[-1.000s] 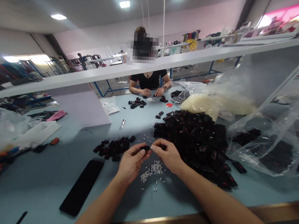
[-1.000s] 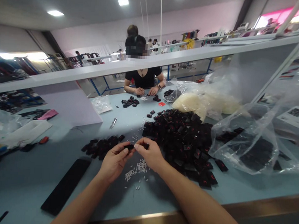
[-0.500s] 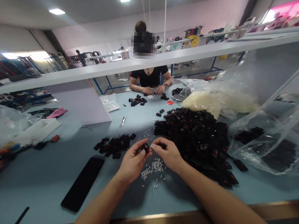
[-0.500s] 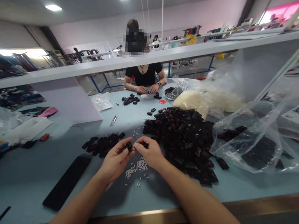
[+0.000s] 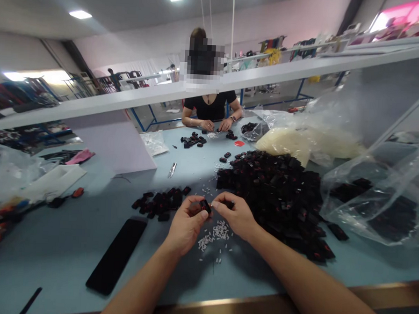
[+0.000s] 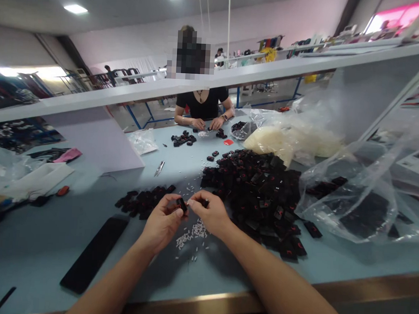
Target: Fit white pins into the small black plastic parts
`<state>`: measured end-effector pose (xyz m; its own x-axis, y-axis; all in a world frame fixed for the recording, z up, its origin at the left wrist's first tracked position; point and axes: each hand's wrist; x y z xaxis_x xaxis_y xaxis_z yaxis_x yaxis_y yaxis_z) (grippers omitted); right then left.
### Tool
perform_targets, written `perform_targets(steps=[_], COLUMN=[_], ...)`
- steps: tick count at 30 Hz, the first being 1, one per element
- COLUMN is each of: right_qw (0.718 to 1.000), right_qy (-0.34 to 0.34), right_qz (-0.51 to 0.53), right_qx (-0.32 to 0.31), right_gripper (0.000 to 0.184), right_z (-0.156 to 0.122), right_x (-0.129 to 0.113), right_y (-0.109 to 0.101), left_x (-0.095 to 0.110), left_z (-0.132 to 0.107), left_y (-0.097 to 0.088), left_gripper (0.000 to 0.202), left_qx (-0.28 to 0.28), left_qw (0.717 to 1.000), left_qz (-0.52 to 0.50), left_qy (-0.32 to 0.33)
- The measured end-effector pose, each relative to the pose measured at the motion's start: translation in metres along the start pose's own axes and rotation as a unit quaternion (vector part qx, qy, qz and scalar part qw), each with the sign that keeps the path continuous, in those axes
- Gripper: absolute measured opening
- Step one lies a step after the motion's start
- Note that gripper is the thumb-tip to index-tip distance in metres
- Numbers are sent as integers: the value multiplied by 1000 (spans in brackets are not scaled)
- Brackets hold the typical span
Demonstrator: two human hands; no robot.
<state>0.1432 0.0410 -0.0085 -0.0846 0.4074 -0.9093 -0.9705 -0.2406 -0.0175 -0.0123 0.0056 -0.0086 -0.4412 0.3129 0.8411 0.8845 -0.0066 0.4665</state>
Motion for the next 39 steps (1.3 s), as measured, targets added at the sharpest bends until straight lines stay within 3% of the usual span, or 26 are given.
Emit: perform_targets(steps=[6, 11, 22, 27, 32, 39], right_qw=[999, 989, 937, 904, 890, 934], right_qy=[-19, -84, -241, -269, -278, -240], right_qz=[-33, -117, -237, -308, -331, -238], right_qx=[-15, -17, -86, -126, -146, -113], right_gripper=[13, 11, 16, 26, 29, 26], right_z=[-1, -3, -9, -11, -10, -9], right_x=[-1, -2, 3, 10, 5, 14], right_y=[0, 0, -4, -7, -9, -4], left_x=[-3, -5, -5, -6, -8, -4], left_z=[1, 2, 3, 5, 6, 6], left_y=[0, 0, 0, -3, -5, -4], left_gripper=[36, 35, 34, 37, 37, 34], left_qx=[-8, -1, 13, 27, 24, 9], left_qw=[1000, 999, 999, 998, 998, 1000], left_qz=[14, 28, 36, 48, 54, 26], left_qy=[9, 18, 29, 24, 27, 15])
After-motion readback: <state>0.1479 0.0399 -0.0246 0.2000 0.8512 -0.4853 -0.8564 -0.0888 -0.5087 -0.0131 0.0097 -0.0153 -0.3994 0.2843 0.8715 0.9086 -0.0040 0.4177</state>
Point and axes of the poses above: each hand's wrist, its own z-axis towards the middle knuckle, its own y-axis out of the palm, x = y × z, and after that the axes turned 14 degrees about -y, right-handed
